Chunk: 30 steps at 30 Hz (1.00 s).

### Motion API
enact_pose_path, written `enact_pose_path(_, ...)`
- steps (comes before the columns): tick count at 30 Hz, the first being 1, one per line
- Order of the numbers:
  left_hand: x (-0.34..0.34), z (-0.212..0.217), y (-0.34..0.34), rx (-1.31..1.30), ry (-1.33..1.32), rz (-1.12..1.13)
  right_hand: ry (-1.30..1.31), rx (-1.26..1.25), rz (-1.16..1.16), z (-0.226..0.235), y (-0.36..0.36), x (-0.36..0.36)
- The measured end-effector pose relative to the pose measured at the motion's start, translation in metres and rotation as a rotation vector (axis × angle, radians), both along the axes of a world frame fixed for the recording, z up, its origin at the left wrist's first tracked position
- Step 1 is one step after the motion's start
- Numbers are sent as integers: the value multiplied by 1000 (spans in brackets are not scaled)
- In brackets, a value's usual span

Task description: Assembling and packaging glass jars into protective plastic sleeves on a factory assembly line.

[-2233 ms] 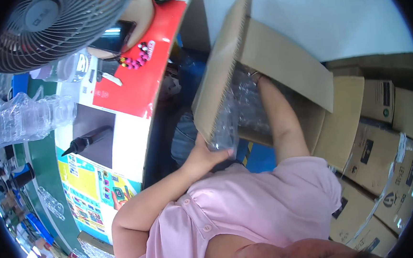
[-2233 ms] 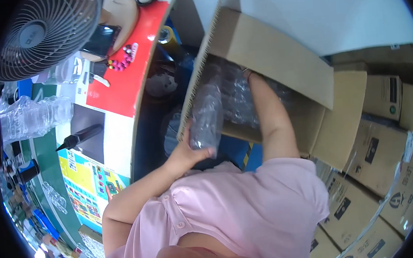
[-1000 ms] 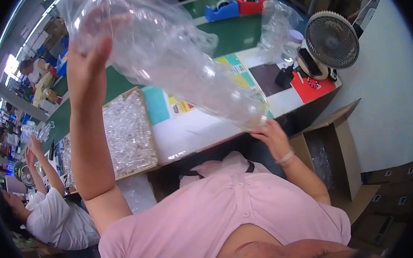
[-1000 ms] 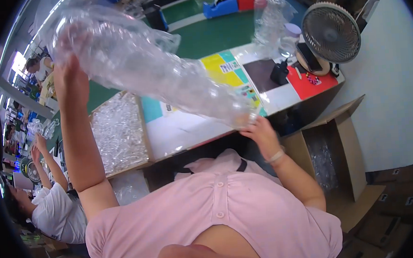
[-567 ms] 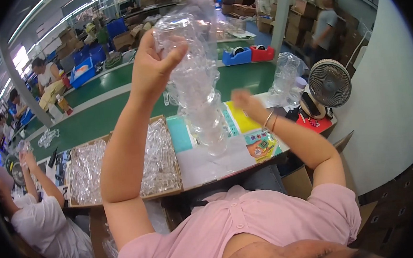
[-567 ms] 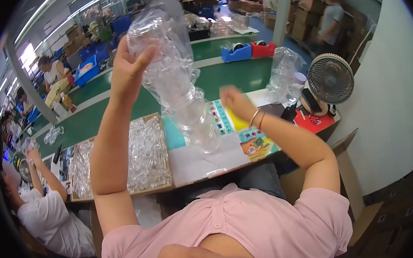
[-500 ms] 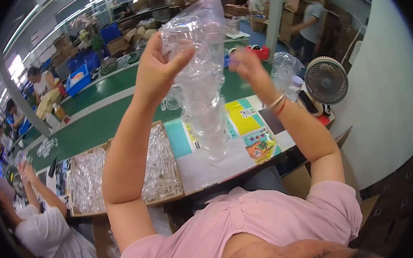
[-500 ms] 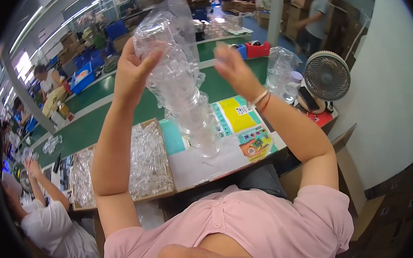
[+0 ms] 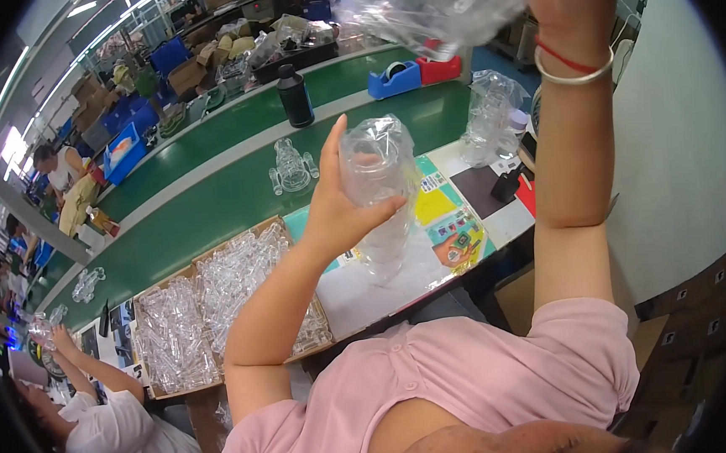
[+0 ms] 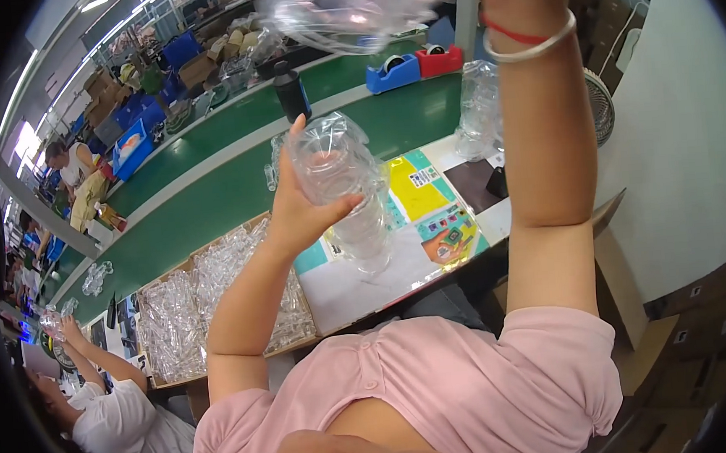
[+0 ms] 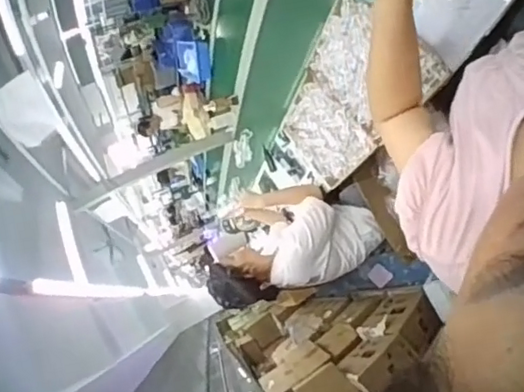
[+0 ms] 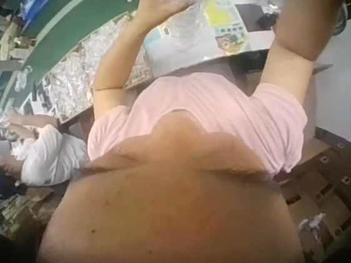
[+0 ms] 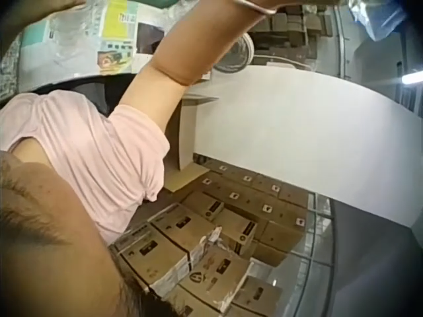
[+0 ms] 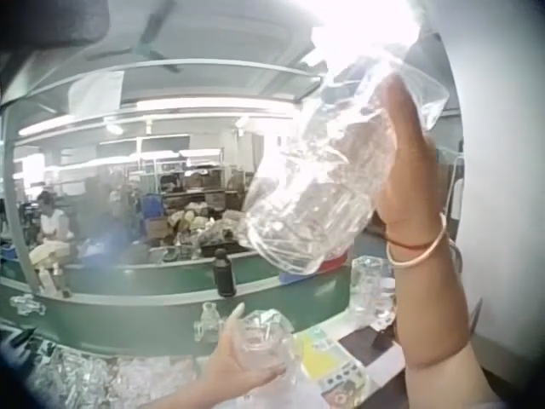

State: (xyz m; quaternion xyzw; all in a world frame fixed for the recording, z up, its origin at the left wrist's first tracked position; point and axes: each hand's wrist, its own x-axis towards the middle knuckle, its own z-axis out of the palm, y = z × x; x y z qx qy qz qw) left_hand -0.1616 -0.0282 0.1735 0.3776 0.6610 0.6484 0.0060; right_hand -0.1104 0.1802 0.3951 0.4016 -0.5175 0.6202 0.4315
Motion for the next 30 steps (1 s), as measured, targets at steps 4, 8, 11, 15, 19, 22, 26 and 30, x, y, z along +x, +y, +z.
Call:
enact_pose_path(4,2,-12,-16,-78,32,137,-278,67,-489,-104,40,-38)
enact_pose_path(8,-2,-33,-13,-133,-78,98,-517,49,-79,-239,59,-52)
enact_pose_path(11,12,-26,-12,-123,-94,159,-682,190,-257,-338,76,-61)
enact_pose_path(15,10,-16,-8,75,14,203,-687,330,-348,-388,75,-62)
enact_pose_path(19,19,8,13,110,-94,192,-581,419,-315,-384,83,-61)
enact_pose_path(22,19,15,21,88,-84,212,-539,465,-249,-361,89,-57)
enact_pose_path(26,10,32,21,104,45,426,-643,227,-20,-327,105,-71)
enact_pose_path(30,-20,74,-8,238,130,474,-509,30,-24,-278,136,-68)
